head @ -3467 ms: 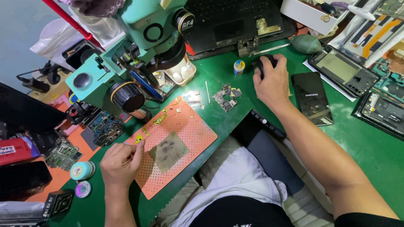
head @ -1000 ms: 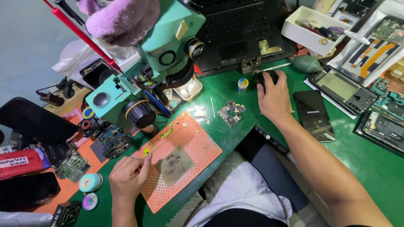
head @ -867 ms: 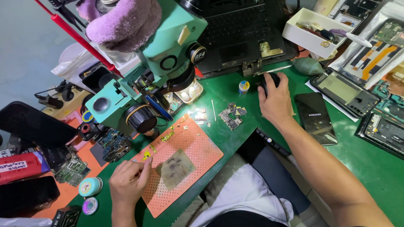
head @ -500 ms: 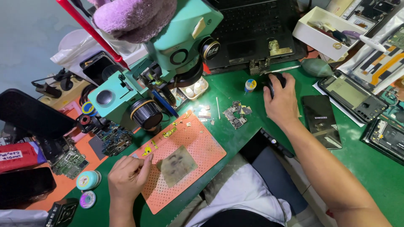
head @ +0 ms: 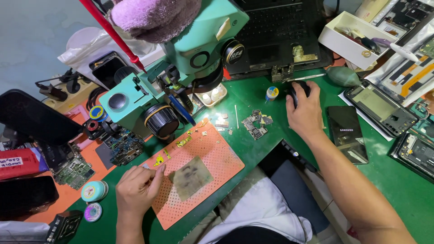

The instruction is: Repairing a mobile phone by assembling components and connecting ribbon cables

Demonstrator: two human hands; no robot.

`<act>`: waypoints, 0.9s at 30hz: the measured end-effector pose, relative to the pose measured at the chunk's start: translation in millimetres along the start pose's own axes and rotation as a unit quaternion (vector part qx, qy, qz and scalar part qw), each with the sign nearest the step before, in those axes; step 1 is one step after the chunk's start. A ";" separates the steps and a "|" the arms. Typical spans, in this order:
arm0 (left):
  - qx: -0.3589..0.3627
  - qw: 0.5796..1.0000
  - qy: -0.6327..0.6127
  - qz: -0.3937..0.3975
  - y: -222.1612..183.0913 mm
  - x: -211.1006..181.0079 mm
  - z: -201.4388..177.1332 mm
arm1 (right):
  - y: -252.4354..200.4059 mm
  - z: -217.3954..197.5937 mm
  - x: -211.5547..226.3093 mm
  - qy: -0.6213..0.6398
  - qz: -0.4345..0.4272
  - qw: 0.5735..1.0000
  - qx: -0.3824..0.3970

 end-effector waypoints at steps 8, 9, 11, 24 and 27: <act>0.003 1.000 0.000 -0.001 0.9 -0.3 -0.3 | -0.1 1.7 -2.5 0.002 0.015 1.000 0.006; 0.003 1.000 0.001 0.000 0.9 -0.4 -0.5 | 0.2 2.0 -2.5 0.003 0.011 1.000 0.003; 0.003 1.000 0.000 -0.004 0.4 0.1 -0.5 | 0.0 0.6 -1.0 0.006 0.016 1.000 0.007; -0.010 1.000 -0.008 -0.017 0.0 3.2 -6.5 | 0.2 0.8 -0.9 0.003 0.054 0.998 0.029; -0.017 1.000 -0.016 -0.018 3.5 1.2 -9.8 | -0.6 0.9 -1.8 -0.007 0.041 0.999 0.015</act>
Point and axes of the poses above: each hand's wrist, its own y-axis towards the middle knuckle, its own z-axis out of the palm, x = y × z, the point moved 7 cm from there along y, towards the middle knuckle, and after that the axes turned 3 degrees about -y, right-handed, at the moved point
